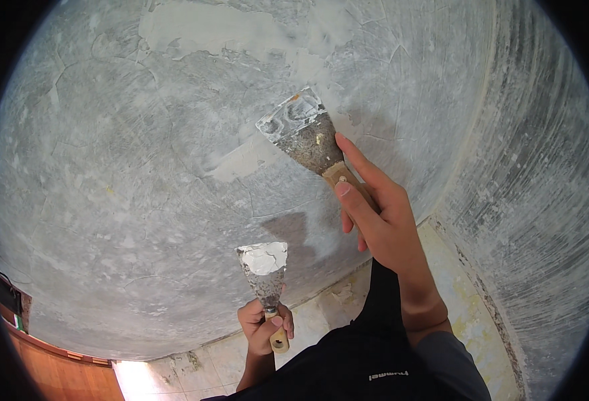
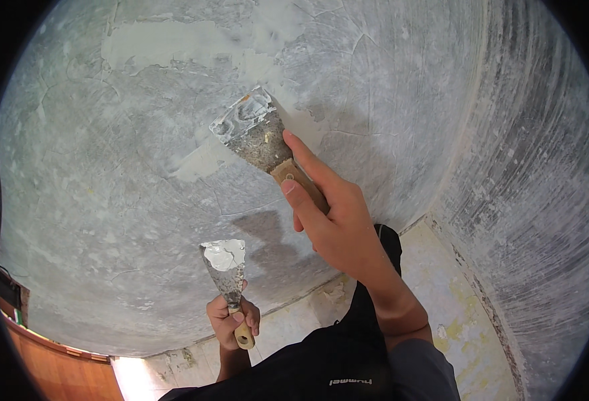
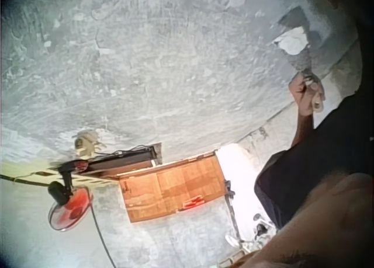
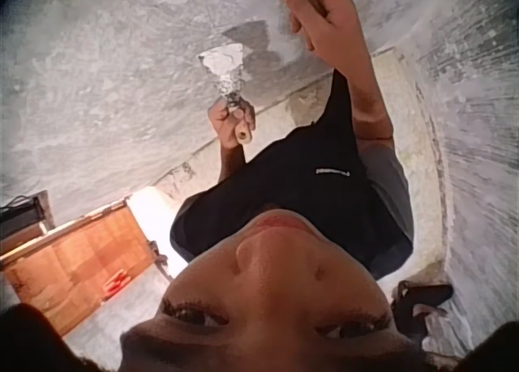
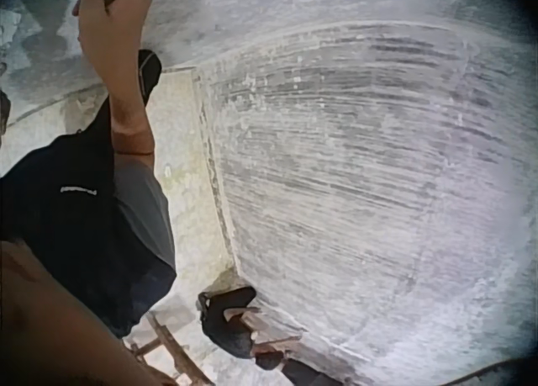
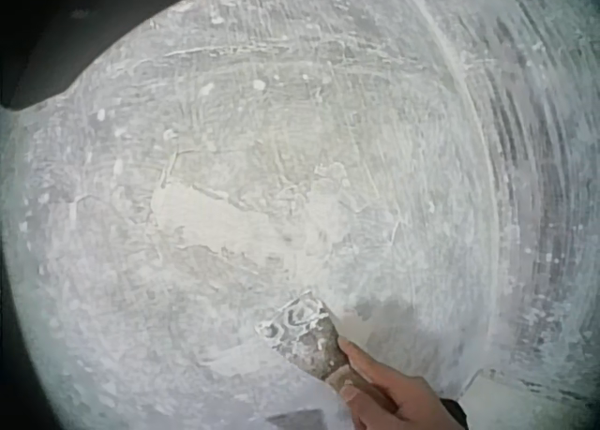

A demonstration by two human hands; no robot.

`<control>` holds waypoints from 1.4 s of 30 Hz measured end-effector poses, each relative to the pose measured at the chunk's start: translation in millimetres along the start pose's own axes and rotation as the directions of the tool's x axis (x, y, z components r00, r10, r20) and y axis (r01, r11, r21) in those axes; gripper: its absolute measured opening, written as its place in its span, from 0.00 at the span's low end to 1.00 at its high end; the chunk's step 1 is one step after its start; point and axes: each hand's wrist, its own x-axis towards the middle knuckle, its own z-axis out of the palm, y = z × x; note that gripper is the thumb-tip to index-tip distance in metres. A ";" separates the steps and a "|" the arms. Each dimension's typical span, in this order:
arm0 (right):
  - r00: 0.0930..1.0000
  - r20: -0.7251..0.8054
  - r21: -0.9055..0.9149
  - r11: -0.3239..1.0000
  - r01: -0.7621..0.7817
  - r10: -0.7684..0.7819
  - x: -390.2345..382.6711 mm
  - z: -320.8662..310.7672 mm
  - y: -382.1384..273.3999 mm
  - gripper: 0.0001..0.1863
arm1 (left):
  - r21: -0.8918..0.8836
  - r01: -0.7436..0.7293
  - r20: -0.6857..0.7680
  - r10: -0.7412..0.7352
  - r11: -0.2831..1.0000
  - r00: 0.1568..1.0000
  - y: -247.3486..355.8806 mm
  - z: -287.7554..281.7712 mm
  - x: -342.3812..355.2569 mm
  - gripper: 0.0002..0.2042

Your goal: The person applies wall putty to a concrete wall using two putty knives to smooth the surface.

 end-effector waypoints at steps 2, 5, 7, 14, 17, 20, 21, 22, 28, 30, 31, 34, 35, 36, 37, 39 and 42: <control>0.999 -0.026 -0.027 0.999 0.025 -0.026 -2.3 3.3 0.2 0.28 | -0.001 0.009 0.001 -0.009 1.000 1.000 -1.2 0.3 1.0 0.26; 1.000 -0.022 -0.038 0.999 -0.022 0.022 -6.8 1.4 -2.4 0.28 | -0.005 0.024 0.003 -0.024 1.000 1.000 -3.7 2.4 3.1 0.26; 0.999 -0.029 -0.038 0.999 -0.019 0.018 -9.9 1.0 0.1 0.28 | -0.007 0.031 0.009 -0.031 0.999 0.999 -4.9 5.8 5.3 0.26; 0.999 0.024 -0.006 0.999 -0.034 0.034 -23.2 -1.0 8.3 0.28 | -0.012 0.052 0.025 -0.052 0.999 0.998 -2.0 9.9 3.0 0.26; 0.998 -0.055 0.057 0.998 0.009 -0.006 -22.4 6.1 26.6 0.28 | -0.012 0.043 0.017 -0.042 0.999 0.999 -2.4 12.3 3.8 0.25; 0.998 -0.045 0.139 0.989 0.039 -0.033 -8.6 12.9 43.8 0.28 | 0.005 0.020 0.011 -0.020 1.000 1.000 -2.6 12.0 2.6 0.26; 0.999 -0.044 0.140 0.989 0.037 -0.031 -4.2 15.7 49.5 0.28 | 0.010 0.015 0.011 -0.016 1.000 1.000 -2.4 11.5 1.9 0.26; 0.997 -0.049 0.143 0.988 0.065 -0.058 -0.1 18.9 55.4 0.28 | 0.010 0.017 0.010 -0.017 1.000 1.000 -2.4 11.0 0.9 0.26; 0.964 -0.139 0.141 0.959 0.247 -0.228 5.8 36.0 142.4 0.29 | 0.028 0.025 -0.008 -0.025 0.999 1.000 0.0 8.7 -1.4 0.26; 0.949 -0.172 0.130 0.948 0.289 -0.266 1.2 35.4 172.7 0.29 | 0.024 0.011 0.001 -0.011 1.000 1.000 0.5 7.0 -1.6 0.26; 0.937 -0.177 0.126 0.937 0.325 -0.301 -1.6 32.2 185.6 0.29 | 0.022 0.010 0.001 -0.010 1.000 1.000 1.3 6.0 -2.2 0.26; 0.908 -0.219 0.148 0.908 0.393 -0.357 0.8 32.8 180.8 0.30 | 0.032 0.004 0.006 -0.004 0.999 1.000 2.3 2.5 -1.0 0.26; 0.891 -0.259 0.171 0.890 0.423 -0.374 1.8 34.6 171.0 0.30 | 0.038 0.005 -0.001 -0.005 0.999 1.000 2.4 2.5 -0.7 0.26; 0.892 -0.261 0.171 0.891 0.420 -0.370 5.4 36.1 155.3 0.30 | 0.044 0.008 -0.007 -0.007 0.999 1.000 2.6 2.4 -0.3 0.26; 0.903 -0.239 0.197 0.893 0.404 -0.356 11.6 37.2 138.6 0.30 | 0.044 0.012 -0.007 -0.012 0.999 1.000 2.7 3.0 0.3 0.26; 0.914 -0.223 0.218 0.896 0.386 -0.339 19.7 39.5 122.3 0.30 | 0.030 -0.003 0.001 0.003 1.000 1.000 3.4 6.3 1.3 0.26; 0.948 -0.158 0.214 0.928 0.306 -0.276 22.3 41.2 126.5 0.30 | 0.028 0.001 0.009 -0.001 1.000 1.000 4.3 7.7 1.2 0.26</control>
